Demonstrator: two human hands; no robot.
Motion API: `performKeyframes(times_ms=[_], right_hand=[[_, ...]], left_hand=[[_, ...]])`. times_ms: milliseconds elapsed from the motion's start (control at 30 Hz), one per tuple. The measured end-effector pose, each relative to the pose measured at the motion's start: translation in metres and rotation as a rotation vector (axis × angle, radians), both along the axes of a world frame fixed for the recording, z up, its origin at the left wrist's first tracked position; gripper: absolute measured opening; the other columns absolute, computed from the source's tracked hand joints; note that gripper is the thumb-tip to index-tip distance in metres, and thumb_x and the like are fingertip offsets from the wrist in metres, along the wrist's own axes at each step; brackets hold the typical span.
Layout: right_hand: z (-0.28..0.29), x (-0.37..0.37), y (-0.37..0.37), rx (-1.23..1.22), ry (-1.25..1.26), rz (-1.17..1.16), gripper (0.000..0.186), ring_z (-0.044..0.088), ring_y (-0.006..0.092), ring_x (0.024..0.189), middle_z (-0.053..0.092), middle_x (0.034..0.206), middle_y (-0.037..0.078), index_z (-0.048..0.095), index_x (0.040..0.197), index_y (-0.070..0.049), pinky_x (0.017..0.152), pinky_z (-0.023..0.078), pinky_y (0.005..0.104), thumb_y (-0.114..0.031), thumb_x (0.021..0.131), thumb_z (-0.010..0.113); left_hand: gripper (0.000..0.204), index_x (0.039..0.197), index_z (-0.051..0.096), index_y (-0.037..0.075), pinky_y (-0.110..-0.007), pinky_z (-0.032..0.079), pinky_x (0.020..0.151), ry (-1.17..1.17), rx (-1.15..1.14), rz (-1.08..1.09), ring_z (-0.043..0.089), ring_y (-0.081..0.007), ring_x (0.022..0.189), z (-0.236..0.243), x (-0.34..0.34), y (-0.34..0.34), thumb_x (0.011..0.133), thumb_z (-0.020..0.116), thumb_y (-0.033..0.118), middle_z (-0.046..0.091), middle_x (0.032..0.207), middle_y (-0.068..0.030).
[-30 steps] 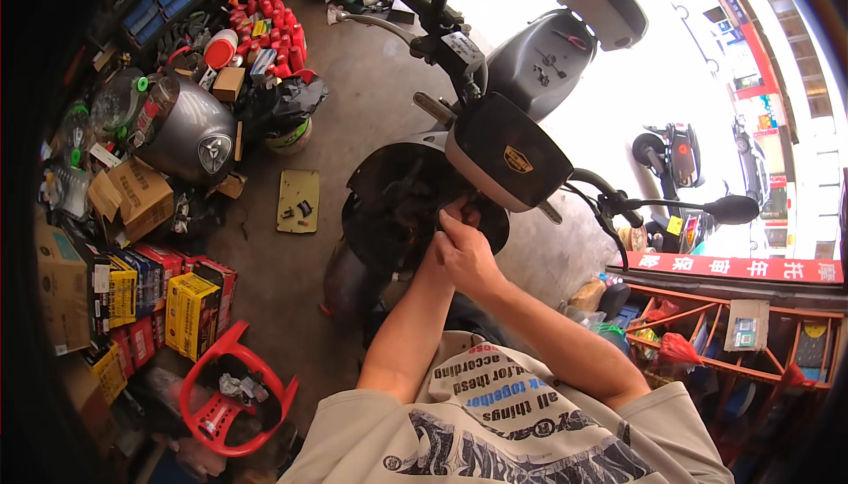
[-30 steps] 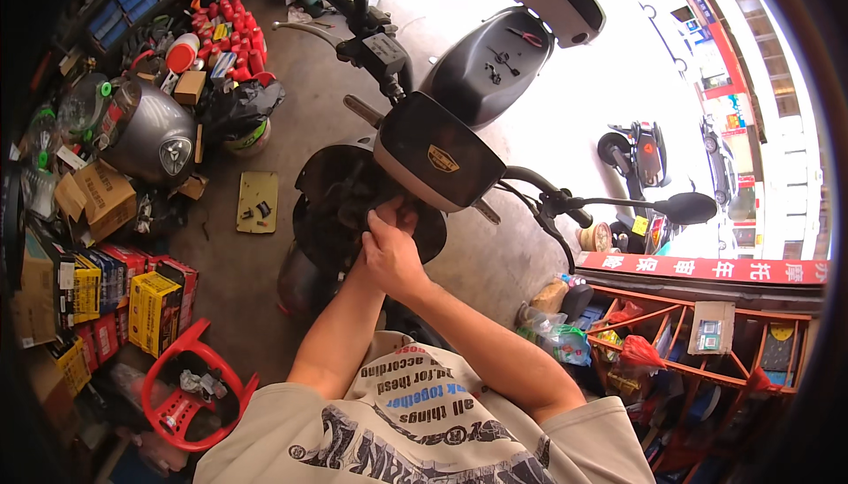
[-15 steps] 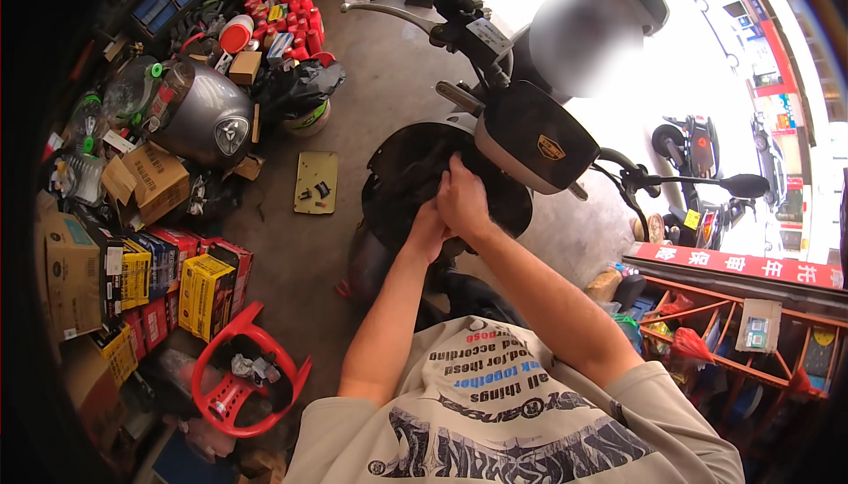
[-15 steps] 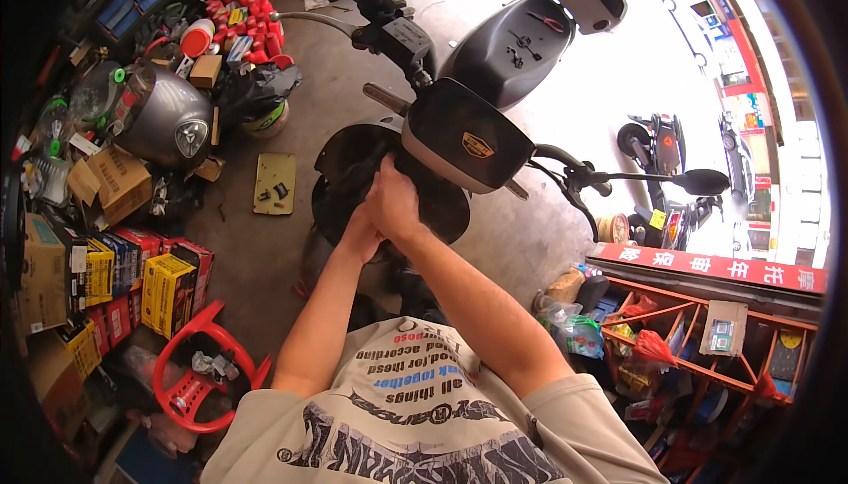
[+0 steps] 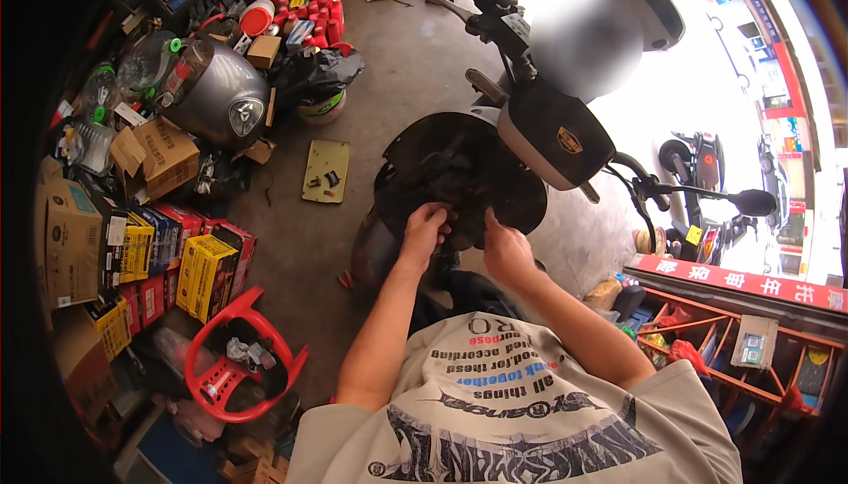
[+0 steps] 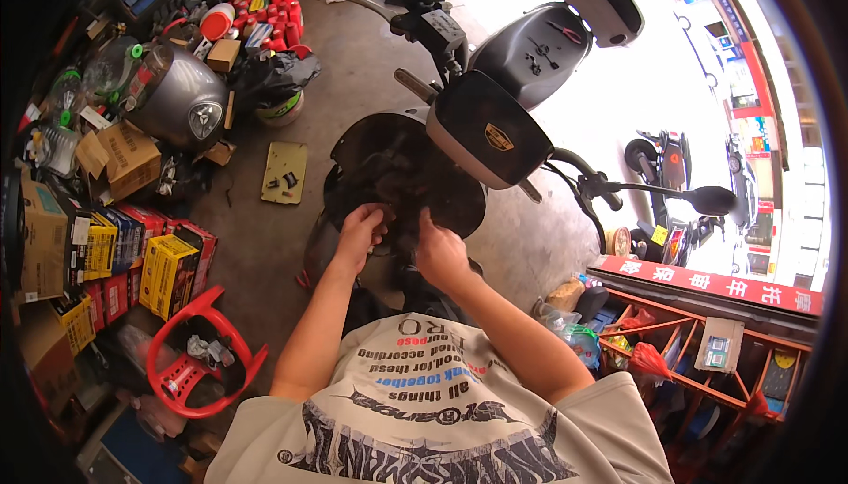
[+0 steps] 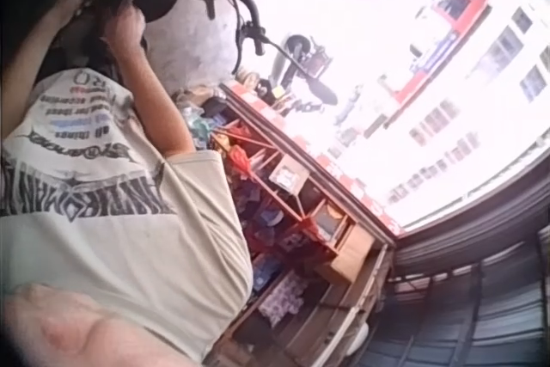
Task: Repairing the front panel and electrical wiring of a motorcycle.
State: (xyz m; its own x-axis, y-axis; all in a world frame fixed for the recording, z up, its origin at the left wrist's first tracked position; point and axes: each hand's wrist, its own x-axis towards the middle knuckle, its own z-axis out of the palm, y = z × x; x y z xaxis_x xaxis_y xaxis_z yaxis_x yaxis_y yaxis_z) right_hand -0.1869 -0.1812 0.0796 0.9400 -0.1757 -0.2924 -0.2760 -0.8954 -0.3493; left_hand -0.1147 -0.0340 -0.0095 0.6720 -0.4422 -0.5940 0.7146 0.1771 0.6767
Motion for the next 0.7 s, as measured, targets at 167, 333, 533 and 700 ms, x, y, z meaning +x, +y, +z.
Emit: performKeyframes(times_ms=[167, 333, 533, 700], right_hand=[[0.019, -0.040, -0.032, 0.198, -0.060, -0.183, 0.051, 0.060, 0.0287, 0.062, 0.059, 0.068, 0.018, 0.046, 0.132, -0.001, 0.065, 0.048, 0.0379, -0.003, 0.081, 0.046], [0.033, -0.059, -0.056, 0.378, -0.079, -0.362, 0.048, 0.054, 0.0215, 0.058, 0.055, 0.063, 0.012, 0.052, 0.129, -0.006, 0.061, 0.046, 0.0319, -0.002, 0.082, 0.041], [0.014, -0.072, -0.057, 0.567, -0.122, -0.415, 0.043, 0.051, 0.0148, 0.060, 0.052, 0.062, 0.008, 0.052, 0.128, -0.003, 0.061, 0.045, 0.0291, -0.004, 0.086, 0.043], [-0.005, -0.074, -0.053, 0.606, -0.131, -0.439, 0.044, 0.048, 0.0117, 0.059, 0.050, 0.062, 0.003, 0.052, 0.127, 0.000, 0.058, 0.043, 0.0262, 0.001, 0.084, 0.042]], left_hand=[[0.021, 0.107, 0.059, 0.005, -0.021, 0.040, 0.059, -0.033, -0.009, -0.057, 0.053, -0.0072, 0.070, 0.010, -0.001, -0.019, 0.090, 0.052, 0.015, 0.065, 0.094, -0.0027], [0.021, 0.106, 0.058, 0.003, -0.023, 0.042, 0.061, -0.124, 0.012, -0.072, 0.052, -0.0081, 0.070, 0.008, -0.003, -0.045, 0.089, 0.054, 0.014, 0.065, 0.091, -0.0025], [0.030, 0.106, 0.058, 0.004, -0.040, 0.045, 0.078, -1.026, 0.706, 0.109, 0.056, -0.0271, 0.092, 0.016, 0.008, -0.068, 0.078, 0.065, 0.011, 0.062, 0.098, -0.0100], [0.039, 0.105, 0.059, 0.006, -0.044, 0.039, 0.079, -1.293, 0.823, -0.063, 0.055, -0.0307, 0.099, 0.021, 0.023, -0.084, 0.071, 0.072, 0.018, 0.062, 0.099, -0.0117]])
